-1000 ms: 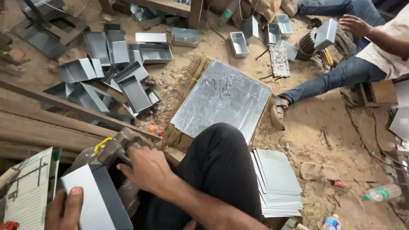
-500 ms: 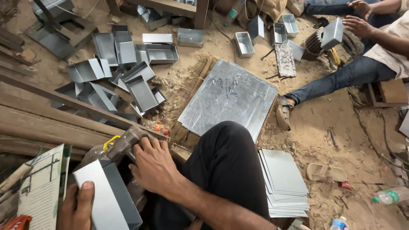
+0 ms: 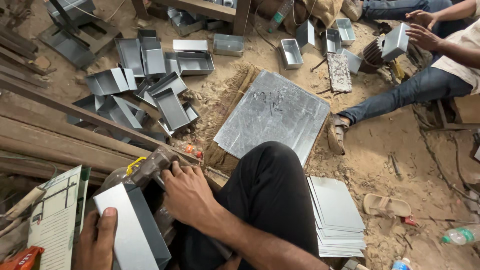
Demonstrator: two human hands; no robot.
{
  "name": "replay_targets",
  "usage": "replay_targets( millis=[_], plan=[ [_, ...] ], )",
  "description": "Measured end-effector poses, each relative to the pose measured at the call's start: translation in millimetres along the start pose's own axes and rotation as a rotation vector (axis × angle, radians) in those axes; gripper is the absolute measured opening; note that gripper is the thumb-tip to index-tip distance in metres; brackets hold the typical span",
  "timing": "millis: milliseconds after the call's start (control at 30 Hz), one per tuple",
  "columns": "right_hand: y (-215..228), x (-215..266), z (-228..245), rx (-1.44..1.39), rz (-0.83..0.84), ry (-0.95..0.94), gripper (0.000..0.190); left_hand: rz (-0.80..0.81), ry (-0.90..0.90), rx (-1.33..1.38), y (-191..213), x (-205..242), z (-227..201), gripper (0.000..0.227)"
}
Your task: The person sits on the floor and uses a hammer to shape a small metal box on a makeshift anvil. They repeatedly strike the edges and corners, rotate the box to work different sides, and place finished pieces aside. Another person is visible in the background doing similar work.
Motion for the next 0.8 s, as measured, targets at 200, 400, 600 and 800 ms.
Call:
replay_targets(
  millis=[200, 400, 600, 800],
  plan=[
    [8.4, 0.9, 3.5, -0.024, 0.05, -0.023, 0.048, -0.029, 0.001, 0.082, 2.3, 6.2, -15.8, 0.056],
    [9.4, 0.8, 0.8, -0.025, 0.018, 0.016, 0.055, -0.036, 0.04, 0.074, 3.9, 7.6, -16.0, 0.054],
    [10.7, 1.0, 0.8, -0.039, 0.047, 0.008, 0.06, -0.059, -0.025, 0.103, 0.0, 4.7, -12.2, 0.054],
    [7.5, 0.6, 0.5, -0.063, 0.029, -0.001, 0.06, -0.065, 0.078, 0.123, 0.6, 11.2, -17.4, 0.059]
  ],
)
Point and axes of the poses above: each hand's wrist, its own x-axis away from the middle knuckle, its own y-axis out of the back of the hand, z = x × y, the point moved 2 cm from there along -x, towards the middle knuckle, and after that the axes turned 10 degrees about -x, right-handed, at the moved point
